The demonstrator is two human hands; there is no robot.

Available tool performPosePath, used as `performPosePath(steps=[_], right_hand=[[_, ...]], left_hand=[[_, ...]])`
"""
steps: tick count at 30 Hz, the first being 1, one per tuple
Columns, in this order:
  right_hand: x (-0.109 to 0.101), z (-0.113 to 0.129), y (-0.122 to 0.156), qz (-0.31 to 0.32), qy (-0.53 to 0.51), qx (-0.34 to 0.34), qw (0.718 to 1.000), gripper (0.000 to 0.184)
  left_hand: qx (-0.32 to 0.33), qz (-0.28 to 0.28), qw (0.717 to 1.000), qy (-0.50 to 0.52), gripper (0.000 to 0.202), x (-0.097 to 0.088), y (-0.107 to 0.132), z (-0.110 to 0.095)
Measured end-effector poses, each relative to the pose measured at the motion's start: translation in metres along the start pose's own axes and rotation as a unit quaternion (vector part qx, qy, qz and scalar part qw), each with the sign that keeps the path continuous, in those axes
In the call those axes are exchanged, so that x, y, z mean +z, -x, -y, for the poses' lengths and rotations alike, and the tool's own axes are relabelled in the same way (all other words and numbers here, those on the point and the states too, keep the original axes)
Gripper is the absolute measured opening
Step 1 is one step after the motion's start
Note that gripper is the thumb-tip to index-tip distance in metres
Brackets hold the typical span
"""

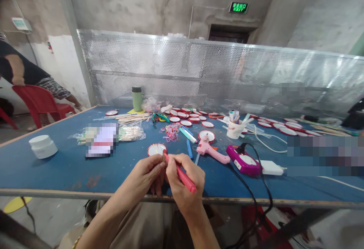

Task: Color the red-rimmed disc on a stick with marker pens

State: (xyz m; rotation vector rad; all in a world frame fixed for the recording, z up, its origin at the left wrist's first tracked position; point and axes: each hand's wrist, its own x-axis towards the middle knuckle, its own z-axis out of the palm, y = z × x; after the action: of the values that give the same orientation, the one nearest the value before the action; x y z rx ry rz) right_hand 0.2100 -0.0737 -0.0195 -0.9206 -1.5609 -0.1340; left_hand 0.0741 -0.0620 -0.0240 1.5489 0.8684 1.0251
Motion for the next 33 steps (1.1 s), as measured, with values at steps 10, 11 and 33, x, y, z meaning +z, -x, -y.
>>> performPosePath(steps=[10,11,33], right_hand=[[0.0001,0.0001,-0.0012,0.013,-0.007,-0.013,1.0,0.016],[0.0,0.0001,-0.0011,0.012,-0.005,-0.01,1.0,0.016],[-0.0001,-0.0026,0.0019,-0.009,-0.013,0.011,1.0,0.016]], left_hand=[[-0.003,-0.004,1.0,-0.001,0.03,0.0007,0.0004,0.0006],[0.0,-0.003,1.0,-0.004,0.03,0.0006,0.0001,0.0007],[0.005,0.001,1.0,0.003,0.024,0.0,-0.001,0.0021]])
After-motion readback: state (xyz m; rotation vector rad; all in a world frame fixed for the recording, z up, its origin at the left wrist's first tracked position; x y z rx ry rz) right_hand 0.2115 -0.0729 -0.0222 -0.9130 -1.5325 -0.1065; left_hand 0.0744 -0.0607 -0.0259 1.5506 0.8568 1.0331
